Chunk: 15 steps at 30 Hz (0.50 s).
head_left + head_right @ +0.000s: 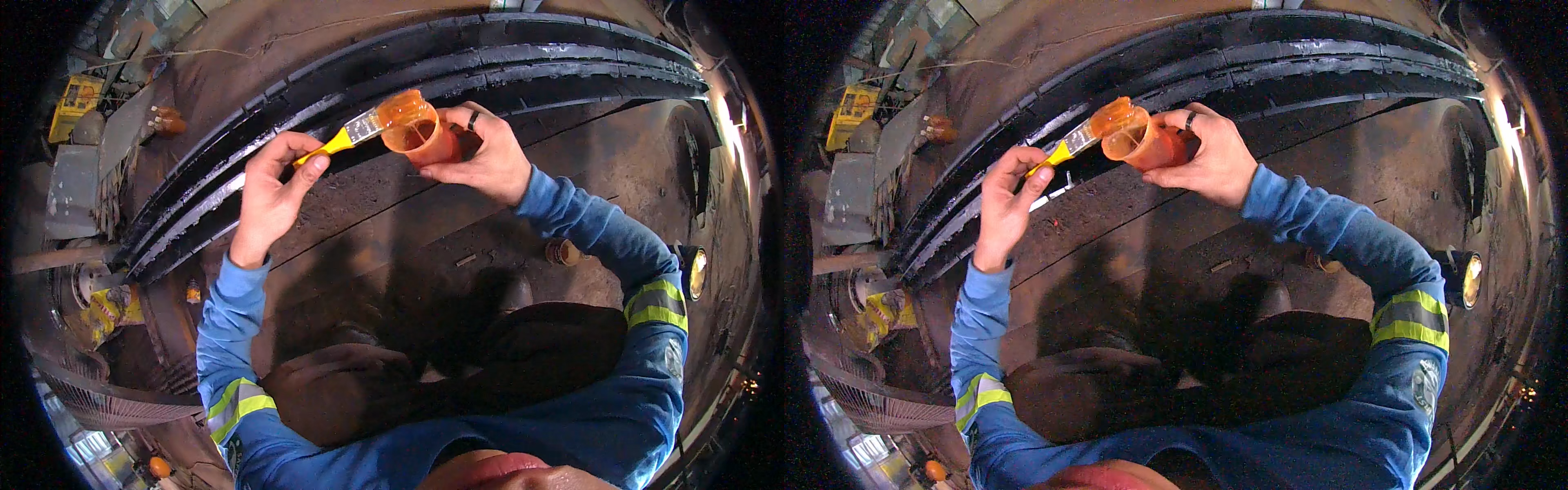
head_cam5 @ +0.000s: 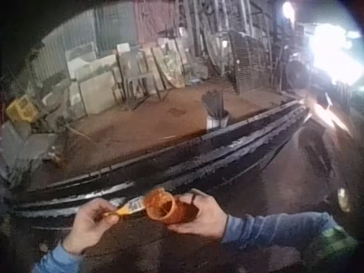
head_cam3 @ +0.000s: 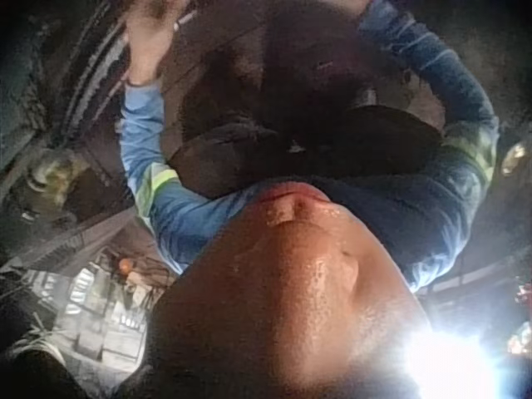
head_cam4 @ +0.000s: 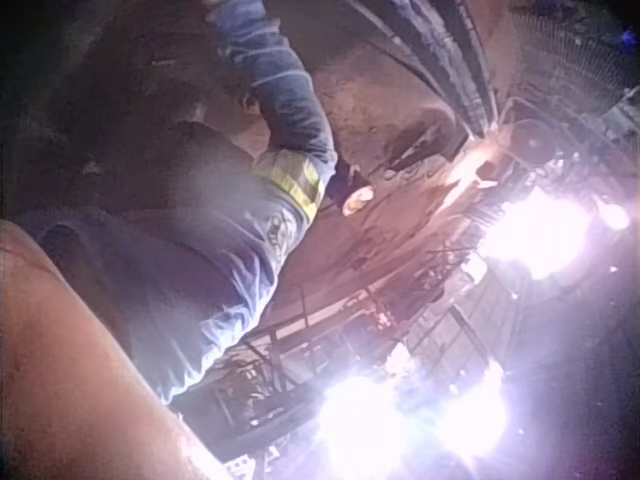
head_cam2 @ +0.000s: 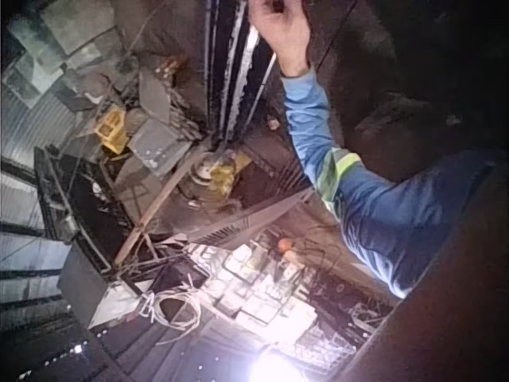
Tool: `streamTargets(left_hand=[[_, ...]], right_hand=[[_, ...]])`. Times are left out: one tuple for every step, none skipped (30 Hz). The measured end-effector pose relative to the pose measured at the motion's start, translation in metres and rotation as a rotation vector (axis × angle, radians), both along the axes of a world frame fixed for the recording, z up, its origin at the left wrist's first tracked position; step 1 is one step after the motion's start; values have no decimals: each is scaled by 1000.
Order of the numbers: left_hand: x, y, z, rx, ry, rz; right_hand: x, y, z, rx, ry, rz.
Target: The person applies a reddish-brown liquid to a long, curved metal beam using a yellow-handled brush. They repeatedly dip the brush into a small orange cup held in the other hand and spread the liquid along the beam's surface.
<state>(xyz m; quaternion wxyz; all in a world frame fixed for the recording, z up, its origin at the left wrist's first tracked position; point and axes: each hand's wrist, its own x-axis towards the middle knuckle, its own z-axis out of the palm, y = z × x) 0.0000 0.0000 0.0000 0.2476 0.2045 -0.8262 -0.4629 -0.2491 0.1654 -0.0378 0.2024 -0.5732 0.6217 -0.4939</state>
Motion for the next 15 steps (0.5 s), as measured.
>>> streamTargets(left_hand=[[-3,2,-3,30,0,18],[-6,4,-4,59,0,36],[-10,5,-5,18,9,60],[-13,5,-6,-23,18,83],[-16,5,-7,-65,28,108],[-18,4,-2,-35,120,144],[-17,0,5,-124,178,166],[-15,-5,15,-139,196,193],[-10,-7,28,-152,210,225],[-8,-11,41,-203,240,254],[-7,-14,55,-255,269,284],[-6,-18,68,-230,336,287],[-6,-19,81,-201,412,289],[-8,-18,96,-191,513,276],[-11,-16,110,-182,611,260]], right_hand=[[1,-1,1,-19,21,14],[2,-2,2,-39,42,28],[4,-1,2,-48,63,43],[8,1,3,-57,85,60],[10,3,4,-67,107,77],[13,1,2,-123,135,81],[14,1,4,-118,118,95],[16,2,7,-112,101,111],[19,2,8,-104,79,133],[17,5,7,-96,67,155],[17,6,6,-84,75,150],[17,7,1,-70,75,145],[16,8,0,-54,84,138],[16,11,-1,-37,107,142],[15,12,-5,-45,97,139]])
